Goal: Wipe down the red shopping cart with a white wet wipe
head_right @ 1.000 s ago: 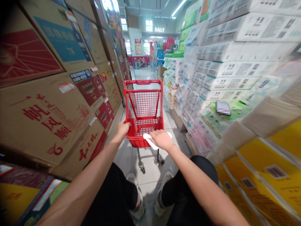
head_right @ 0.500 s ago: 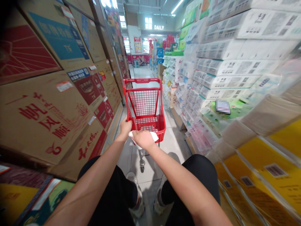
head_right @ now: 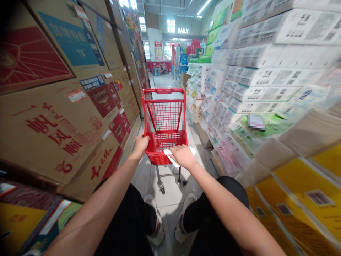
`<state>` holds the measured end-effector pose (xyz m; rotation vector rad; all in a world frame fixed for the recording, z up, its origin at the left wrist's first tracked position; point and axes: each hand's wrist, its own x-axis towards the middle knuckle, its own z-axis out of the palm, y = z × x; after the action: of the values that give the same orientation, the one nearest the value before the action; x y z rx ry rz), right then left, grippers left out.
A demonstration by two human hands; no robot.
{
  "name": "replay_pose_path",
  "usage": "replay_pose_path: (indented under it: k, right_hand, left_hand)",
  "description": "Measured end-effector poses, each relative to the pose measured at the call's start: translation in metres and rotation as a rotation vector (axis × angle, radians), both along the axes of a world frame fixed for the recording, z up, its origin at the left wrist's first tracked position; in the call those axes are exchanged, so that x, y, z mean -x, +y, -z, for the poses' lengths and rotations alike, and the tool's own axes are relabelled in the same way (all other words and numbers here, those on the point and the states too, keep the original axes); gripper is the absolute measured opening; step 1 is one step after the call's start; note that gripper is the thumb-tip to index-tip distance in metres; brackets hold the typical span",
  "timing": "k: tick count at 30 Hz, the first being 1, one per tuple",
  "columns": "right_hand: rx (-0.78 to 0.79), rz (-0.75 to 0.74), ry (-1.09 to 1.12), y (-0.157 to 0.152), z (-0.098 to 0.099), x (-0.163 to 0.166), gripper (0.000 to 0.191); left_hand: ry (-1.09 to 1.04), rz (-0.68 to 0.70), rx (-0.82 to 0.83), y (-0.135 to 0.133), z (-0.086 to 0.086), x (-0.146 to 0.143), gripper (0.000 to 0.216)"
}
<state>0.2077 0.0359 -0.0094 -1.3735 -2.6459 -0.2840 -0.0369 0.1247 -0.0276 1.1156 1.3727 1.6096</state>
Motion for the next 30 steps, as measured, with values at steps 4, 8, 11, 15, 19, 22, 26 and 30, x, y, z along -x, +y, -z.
replay_pose_path:
  k: [4,8,11,15,19,22,26,30]
  right_hand:
    - [-0.005,-0.045,-0.014,-0.002,-0.004,0.019,0.039]
    - [-0.005,-0.026,-0.005,-0.003,-0.003,0.048,0.033]
    - [-0.004,-0.012,0.025,-0.005,0.000,0.068,0.031]
    - [-0.012,-0.001,0.074,-0.006,0.003,0.080,0.033]
    - [-0.026,-0.036,0.105,-0.005,0.006,0.072,0.037]
    - [-0.031,-0.052,0.101,-0.004,0.008,0.057,0.040]
    - [-0.060,-0.041,0.088,-0.002,0.009,0.031,0.042]
    - [-0.095,-0.047,0.082,0.000,0.011,0.004,0.044]
  left_hand:
    - [0.099,-0.074,-0.055,-0.004,-0.002,-0.011,0.044]
    - [0.149,-0.112,-0.062,-0.007,-0.004,-0.021,0.039]
    - [0.194,-0.136,-0.042,-0.008,-0.005,-0.027,0.041]
    - [0.229,-0.130,-0.040,-0.009,-0.004,-0.028,0.040]
    - [0.205,-0.071,-0.033,-0.008,-0.002,-0.020,0.043]
    - [0.167,-0.040,-0.016,-0.005,-0.002,-0.011,0.046]
    - [0.112,0.005,0.001,-0.003,-0.004,0.000,0.052]
    - [0.053,0.061,0.014,-0.004,-0.006,0.007,0.058]
